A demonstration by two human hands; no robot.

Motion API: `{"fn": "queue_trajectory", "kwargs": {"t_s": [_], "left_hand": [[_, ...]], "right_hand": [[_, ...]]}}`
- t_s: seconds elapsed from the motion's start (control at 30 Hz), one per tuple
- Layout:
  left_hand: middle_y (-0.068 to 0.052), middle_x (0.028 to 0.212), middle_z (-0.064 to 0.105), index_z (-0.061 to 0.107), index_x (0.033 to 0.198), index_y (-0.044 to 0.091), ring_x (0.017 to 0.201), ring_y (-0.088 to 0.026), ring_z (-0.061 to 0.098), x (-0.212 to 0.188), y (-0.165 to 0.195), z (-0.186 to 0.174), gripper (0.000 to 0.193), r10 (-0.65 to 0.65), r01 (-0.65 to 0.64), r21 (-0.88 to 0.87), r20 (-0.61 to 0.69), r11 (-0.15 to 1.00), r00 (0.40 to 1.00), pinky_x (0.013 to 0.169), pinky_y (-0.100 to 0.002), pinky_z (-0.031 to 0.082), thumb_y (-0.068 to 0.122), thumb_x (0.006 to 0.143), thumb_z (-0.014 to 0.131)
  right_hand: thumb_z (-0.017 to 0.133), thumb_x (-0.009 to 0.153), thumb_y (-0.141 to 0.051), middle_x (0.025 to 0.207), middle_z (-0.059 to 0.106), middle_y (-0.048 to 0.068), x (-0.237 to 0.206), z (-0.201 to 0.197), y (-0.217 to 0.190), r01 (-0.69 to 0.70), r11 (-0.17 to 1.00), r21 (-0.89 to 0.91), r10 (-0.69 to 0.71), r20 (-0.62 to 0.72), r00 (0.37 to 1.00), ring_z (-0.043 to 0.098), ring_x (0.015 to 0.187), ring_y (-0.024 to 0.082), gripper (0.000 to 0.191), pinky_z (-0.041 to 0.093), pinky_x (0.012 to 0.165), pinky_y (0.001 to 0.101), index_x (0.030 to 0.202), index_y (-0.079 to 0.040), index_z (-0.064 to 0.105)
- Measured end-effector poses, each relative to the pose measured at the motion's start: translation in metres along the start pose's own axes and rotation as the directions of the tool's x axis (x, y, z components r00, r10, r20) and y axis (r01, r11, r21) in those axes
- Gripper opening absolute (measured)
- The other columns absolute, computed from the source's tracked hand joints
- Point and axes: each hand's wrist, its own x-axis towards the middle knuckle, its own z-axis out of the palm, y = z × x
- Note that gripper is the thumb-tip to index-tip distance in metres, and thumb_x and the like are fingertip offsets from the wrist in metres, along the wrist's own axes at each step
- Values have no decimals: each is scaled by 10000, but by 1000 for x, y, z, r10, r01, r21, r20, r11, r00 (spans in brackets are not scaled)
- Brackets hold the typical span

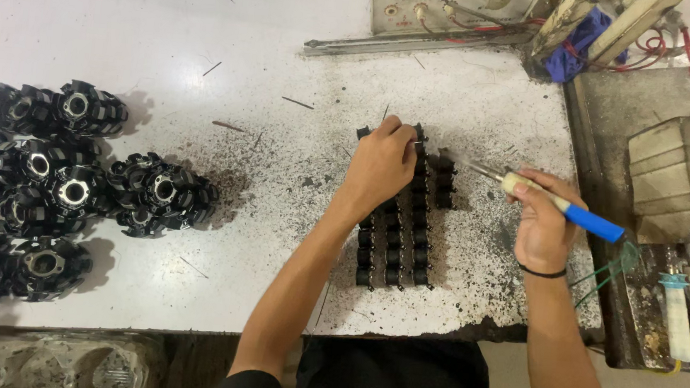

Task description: The person trims excess flash from rows of small black molded wheel components using a heated hand tool, holding each part steady while working around its edges. They then touch the parts with a red probe tool, place trimmed parts into a molded pulp tray, and arrange the finished parts in rows on the workbench.

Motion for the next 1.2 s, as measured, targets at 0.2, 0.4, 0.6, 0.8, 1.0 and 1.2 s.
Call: {"fn": "queue_trajectory", "kwargs": {"t_s": [0.2, 0.4, 0.6, 0.8, 1.0, 1.2], "left_hand": [[-133, 958, 661, 763, 979, 108, 705, -391, 693, -32, 10, -5, 139, -91, 81, 98, 101, 992, 991, 616, -494, 570, 75, 873, 680], [-123, 936, 668, 793, 936, 122, 746, -387, 697, -33, -9, 1, 139, -112, 104, 84, 103, 991, 988, 644, -500, 567, 84, 849, 692], [-128, 922, 666, 782, 924, 107, 765, -386, 697, -31, -23, -1, 112, -109, 105, 36, 117, 994, 987, 678, -494, 574, 101, 851, 698], [-152, 915, 659, 771, 884, 87, 759, -413, 688, -31, -31, 2, 94, -96, 86, 76, 140, 993, 986, 678, -519, 563, 112, 858, 684], [-157, 923, 656, 739, 821, 48, 739, -409, 689, -32, -38, 5, 71, -89, 65, 141, 169, 988, 982, 661, -507, 566, 73, 843, 675], [-146, 919, 664, 749, 841, 31, 728, -391, 690, -35, -41, -1, 76, -79, 74, 41, 124, 996, 989, 667, -483, 576, 57, 809, 686]], "right_hand": [[687, 907, 33, 1043, 712, 138, -33, 6, 4, 41, 990, -138, -38, 21, 999, 690, 899, 218, 199, 574, 813, 309, 1095, 81, 729], [694, 909, 31, 1024, 715, 151, -32, 16, 11, -16, 989, -149, 19, 19, 1000, 693, 910, 218, 203, 579, 825, 313, 1101, 89, 726], [684, 911, 33, 1037, 726, 160, -35, 27, 17, -28, 996, -81, 29, 8, 1000, 710, 920, 228, 196, 593, 821, 328, 1092, 100, 718], [677, 925, 33, 1039, 726, 173, -35, 31, 24, -43, 994, -97, 43, -1, 999, 714, 921, 232, 189, 594, 814, 328, 1096, 101, 721], [673, 933, 26, 1027, 735, 196, -36, 33, 31, -36, 991, -131, 39, 18, 999, 714, 887, 242, 195, 597, 798, 334, 1104, 107, 719], [685, 925, 31, 1041, 729, 192, -36, 38, 33, -20, 994, -104, 17, -28, 999, 721, 900, 246, 176, 606, 801, 340, 1078, 114, 711]]}}
